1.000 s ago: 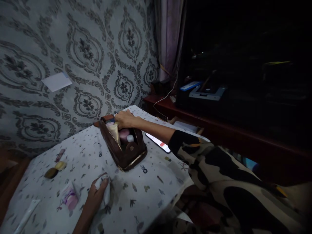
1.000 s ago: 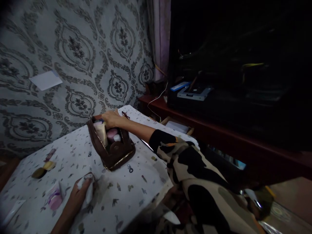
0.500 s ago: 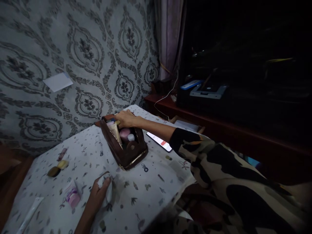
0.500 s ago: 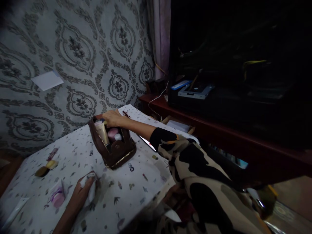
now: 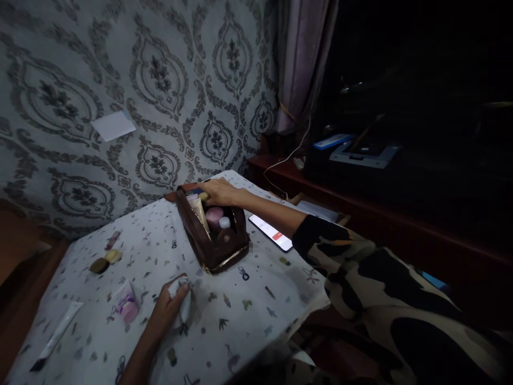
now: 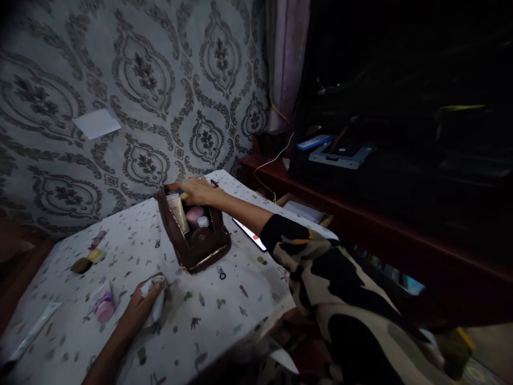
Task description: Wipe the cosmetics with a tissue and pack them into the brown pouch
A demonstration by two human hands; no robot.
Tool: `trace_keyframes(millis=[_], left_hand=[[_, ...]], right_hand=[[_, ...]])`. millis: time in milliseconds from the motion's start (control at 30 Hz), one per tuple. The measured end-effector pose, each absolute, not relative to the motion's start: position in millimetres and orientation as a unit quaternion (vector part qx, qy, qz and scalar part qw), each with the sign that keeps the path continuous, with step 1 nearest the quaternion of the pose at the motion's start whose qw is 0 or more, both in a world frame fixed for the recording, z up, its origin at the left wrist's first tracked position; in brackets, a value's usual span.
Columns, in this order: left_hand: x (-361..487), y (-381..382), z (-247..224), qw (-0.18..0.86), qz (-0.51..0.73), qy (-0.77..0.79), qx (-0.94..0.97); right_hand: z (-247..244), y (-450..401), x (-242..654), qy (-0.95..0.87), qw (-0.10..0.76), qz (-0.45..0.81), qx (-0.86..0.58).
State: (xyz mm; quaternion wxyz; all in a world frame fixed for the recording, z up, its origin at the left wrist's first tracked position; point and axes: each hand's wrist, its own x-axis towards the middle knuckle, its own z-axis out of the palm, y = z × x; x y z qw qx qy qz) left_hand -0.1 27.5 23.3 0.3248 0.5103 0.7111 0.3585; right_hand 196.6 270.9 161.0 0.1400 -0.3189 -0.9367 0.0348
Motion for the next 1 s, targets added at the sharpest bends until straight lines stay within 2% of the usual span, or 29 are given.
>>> trace_keyframes(millis=[167,333,433,567,800,867,1000], left_hand=[[13,26,34,0.330,0.383,0.688,0.521],[14,23,35,0.351,0.426,0.674,0.492],[8,24,36,0.350,0.453,0.640,0.513],[2,22,47,0.340,0.499,0.612,0.511],[-41,33,71,0.168,0.583,0.670,0.427],[-68,45,75,0.070,0.548,0.709,0.439],[-125,71,73,-0.062,0.371,0.821,0.430]], right_hand=[[159,257,211,-0.928,0.217,0.031,-0.302],[142,227,223,-0.863,0.425,0.045,-0.269],[133,199,228,-0.844,0.485,0.057,-0.224],[119,159,225,-0.850,0.498,0.069,-0.155],[83,119,198,-0.885,0.434,0.159,-0.048],[72,113,189,-0.896,0.403,0.183,-0.025],[52,103,170,-0.916,0.332,0.225,-0.010]])
